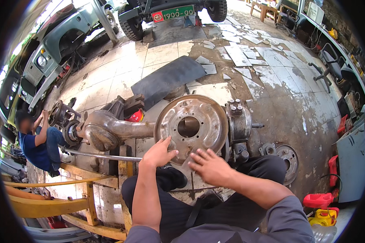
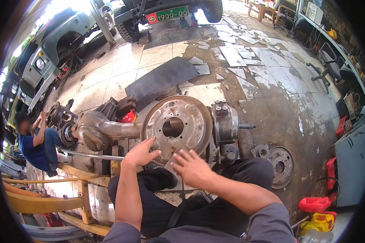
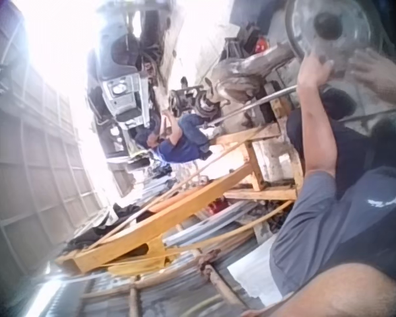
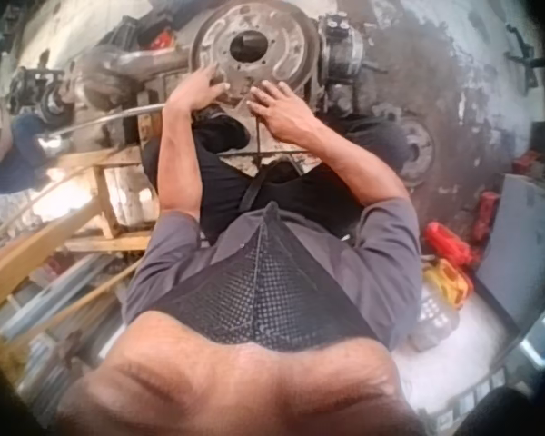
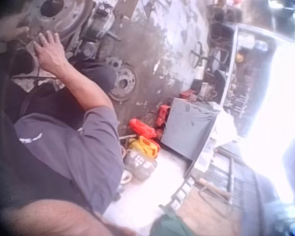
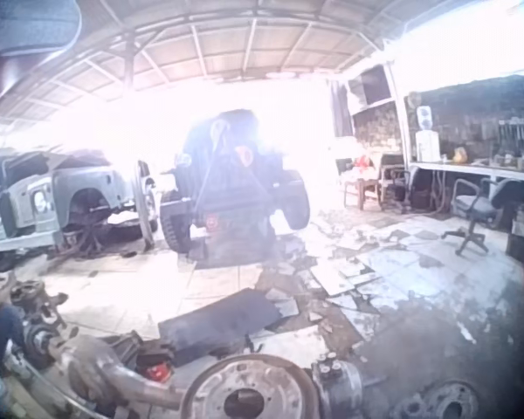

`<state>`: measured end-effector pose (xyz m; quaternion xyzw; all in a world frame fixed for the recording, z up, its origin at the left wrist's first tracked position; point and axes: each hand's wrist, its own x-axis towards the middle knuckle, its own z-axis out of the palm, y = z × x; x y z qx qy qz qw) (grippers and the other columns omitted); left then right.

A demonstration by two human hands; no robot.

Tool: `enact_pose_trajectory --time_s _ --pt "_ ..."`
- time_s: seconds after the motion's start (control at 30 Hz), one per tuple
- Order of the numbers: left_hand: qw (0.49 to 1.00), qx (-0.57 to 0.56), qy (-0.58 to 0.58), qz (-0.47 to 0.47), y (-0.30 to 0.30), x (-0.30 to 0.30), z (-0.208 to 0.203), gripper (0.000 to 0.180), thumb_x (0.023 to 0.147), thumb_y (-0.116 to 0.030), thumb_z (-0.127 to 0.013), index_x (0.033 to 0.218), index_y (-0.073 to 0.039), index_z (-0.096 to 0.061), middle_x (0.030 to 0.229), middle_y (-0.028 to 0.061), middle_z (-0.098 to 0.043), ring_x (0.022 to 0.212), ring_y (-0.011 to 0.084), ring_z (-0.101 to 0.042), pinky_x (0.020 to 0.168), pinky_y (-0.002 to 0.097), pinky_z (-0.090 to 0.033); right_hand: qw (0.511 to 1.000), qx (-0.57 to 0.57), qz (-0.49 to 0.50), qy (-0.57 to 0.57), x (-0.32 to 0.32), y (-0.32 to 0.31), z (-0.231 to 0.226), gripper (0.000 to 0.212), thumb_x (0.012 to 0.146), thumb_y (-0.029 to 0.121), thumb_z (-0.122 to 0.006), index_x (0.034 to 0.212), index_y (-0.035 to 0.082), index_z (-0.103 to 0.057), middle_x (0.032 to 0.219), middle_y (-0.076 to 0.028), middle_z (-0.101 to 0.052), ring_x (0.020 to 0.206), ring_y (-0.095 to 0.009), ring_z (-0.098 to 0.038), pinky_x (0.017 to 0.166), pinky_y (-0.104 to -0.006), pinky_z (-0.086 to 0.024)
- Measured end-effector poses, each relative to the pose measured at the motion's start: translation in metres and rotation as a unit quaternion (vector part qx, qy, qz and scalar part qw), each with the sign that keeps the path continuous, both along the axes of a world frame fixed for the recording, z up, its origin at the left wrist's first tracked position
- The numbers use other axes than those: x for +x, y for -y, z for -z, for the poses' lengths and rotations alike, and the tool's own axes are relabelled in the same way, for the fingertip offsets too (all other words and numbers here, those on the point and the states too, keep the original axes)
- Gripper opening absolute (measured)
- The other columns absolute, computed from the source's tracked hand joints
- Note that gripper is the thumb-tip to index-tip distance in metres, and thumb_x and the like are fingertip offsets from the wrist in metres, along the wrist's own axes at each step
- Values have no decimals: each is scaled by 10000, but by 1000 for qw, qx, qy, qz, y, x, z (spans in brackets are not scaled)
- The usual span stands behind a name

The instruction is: The person sits on the floor and uses a sanding block to smooth the surface of a brake drum. They repeatedly rub the sanding block against the drum's face and inner rim while holding it steady with the other hand.

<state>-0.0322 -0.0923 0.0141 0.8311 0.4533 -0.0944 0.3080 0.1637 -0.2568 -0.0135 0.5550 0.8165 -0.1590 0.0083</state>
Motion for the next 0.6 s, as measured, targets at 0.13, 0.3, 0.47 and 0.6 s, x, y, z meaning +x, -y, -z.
enact_pose_trajectory --time_s 0.13,0.3,0.47,0.6 --pt "1000 16 4 3 1 -4 2 786 944 -396 -678 1526 35 -372 1528 246 -456 1416 360 -450 1179 398 -359 992 57 112 31 23 -11 -2 522 1013 228 -444 1518 98 -457 1623 -180 -349 1531 -372 -261 1248 -520 -190" --pt "1000 -14 -4 -10 2 4 -8 790 943 -398 -680 1532 26 -366 1530 241 -455 1411 359 -456 1172 398 -367 999 -2 -13 -33 -6 4 -2 487 1024 264 -464 1481 99 -499 1599 -179 -387 1508 -370 -312 1229 -530 -242" --pt "1000 0 1 1 2 0 -4 792 939 -400 -676 1537 15 -364 1527 253 -451 1399 373 -466 1162 407 -379 990 73 120 17 23 -8 3 517 976 178 -470 1479 65 -492 1598 -196 -381 1510 -389 -297 1242 -520 -212" --pt "1000 4 -4 5 0 1 1 790 931 -396 -672 1544 -5 -362 1533 282 -425 1391 397 -465 1155 421 -391 997 -1 -18 -78 -8 7 2 489 998 195 -464 1468 67 -504 1603 -180 -379 1515 -372 -293 1234 -526 -242"
